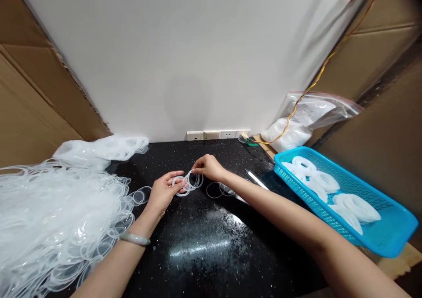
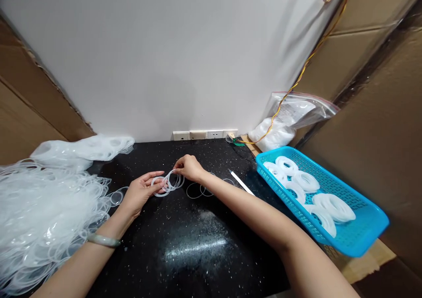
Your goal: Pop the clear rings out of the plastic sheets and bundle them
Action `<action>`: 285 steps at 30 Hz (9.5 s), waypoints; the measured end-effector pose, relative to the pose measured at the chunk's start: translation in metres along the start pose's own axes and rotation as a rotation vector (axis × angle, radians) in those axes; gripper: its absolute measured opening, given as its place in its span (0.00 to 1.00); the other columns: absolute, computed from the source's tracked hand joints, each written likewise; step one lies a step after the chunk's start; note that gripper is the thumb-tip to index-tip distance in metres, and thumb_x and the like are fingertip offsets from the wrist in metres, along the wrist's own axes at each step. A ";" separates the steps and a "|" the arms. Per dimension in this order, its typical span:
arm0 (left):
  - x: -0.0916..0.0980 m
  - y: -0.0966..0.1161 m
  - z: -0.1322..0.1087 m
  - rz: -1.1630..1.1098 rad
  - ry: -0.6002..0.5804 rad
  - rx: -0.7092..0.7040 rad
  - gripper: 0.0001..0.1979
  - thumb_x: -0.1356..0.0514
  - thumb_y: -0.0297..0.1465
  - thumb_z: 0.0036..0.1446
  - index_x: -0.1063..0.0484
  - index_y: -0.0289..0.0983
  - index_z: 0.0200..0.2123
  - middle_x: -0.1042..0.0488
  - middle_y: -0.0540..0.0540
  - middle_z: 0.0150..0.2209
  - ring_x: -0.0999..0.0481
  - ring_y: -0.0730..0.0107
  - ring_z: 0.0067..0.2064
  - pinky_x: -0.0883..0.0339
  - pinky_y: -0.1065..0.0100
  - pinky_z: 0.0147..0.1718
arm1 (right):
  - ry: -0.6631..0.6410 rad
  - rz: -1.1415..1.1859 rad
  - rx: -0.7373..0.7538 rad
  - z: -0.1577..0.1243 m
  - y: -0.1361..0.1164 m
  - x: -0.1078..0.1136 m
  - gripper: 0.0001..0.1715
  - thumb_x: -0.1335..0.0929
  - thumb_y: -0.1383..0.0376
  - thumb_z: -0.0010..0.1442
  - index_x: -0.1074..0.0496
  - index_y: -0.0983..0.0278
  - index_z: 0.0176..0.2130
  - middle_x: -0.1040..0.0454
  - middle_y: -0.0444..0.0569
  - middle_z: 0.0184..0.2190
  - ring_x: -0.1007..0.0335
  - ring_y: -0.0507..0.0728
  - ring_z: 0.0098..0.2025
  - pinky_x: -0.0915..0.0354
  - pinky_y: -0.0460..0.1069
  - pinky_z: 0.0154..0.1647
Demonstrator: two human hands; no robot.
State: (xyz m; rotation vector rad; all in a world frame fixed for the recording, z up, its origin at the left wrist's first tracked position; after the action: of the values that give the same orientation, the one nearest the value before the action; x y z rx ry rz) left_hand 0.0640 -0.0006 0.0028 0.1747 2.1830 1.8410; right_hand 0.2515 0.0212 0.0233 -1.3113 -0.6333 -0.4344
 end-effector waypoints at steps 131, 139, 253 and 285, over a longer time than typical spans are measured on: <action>0.014 0.035 -0.046 0.171 -0.259 0.112 0.20 0.35 0.40 0.51 0.26 0.36 0.46 0.23 0.44 0.37 0.29 0.73 0.28 0.37 0.74 0.25 | -0.240 0.390 0.106 -0.044 -0.034 -0.011 0.55 0.20 0.60 0.35 0.37 0.59 0.60 0.24 0.49 0.44 0.30 0.52 0.34 0.34 0.46 0.33; 0.001 0.024 -0.053 0.018 -0.398 0.210 0.19 0.30 0.34 0.47 0.26 0.36 0.44 0.22 0.40 0.44 0.22 0.63 0.41 0.28 0.65 0.43 | -0.024 0.352 -0.087 -0.097 -0.025 -0.043 0.08 0.31 0.66 0.56 0.23 0.66 0.37 0.24 0.45 0.27 0.34 0.49 0.25 0.41 0.43 0.25; 0.024 0.027 -0.039 1.039 0.082 -0.586 0.10 0.42 0.38 0.58 0.25 0.39 0.33 0.25 0.48 0.31 0.28 0.69 0.31 0.36 0.71 0.30 | 0.144 0.631 -0.367 -0.173 0.031 0.028 0.19 0.29 0.53 0.52 0.29 0.67 0.33 0.29 0.42 0.21 0.40 0.46 0.12 0.47 0.40 0.08; -0.011 0.049 -0.052 1.700 -0.585 -0.649 0.06 0.47 0.22 0.49 0.35 0.37 0.25 0.32 0.46 0.31 0.33 0.61 0.36 0.41 0.60 0.39 | 0.217 0.607 -0.245 -0.178 0.018 0.035 0.16 0.30 0.55 0.55 0.26 0.66 0.33 0.30 0.43 0.20 0.41 0.46 0.15 0.46 0.42 0.15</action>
State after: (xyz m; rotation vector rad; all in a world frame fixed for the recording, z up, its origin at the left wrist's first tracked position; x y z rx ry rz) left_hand 0.0554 -0.0441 0.0605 2.5011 0.6418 2.3578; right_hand 0.3216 -0.1466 0.0096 -1.5835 0.0164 -0.1491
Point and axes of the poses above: each hand's wrist, its own z-axis towards the middle knuckle, its own x-axis out of the back of the hand, y = z × x, the point moved 2 cm from there along z, towards the middle knuckle
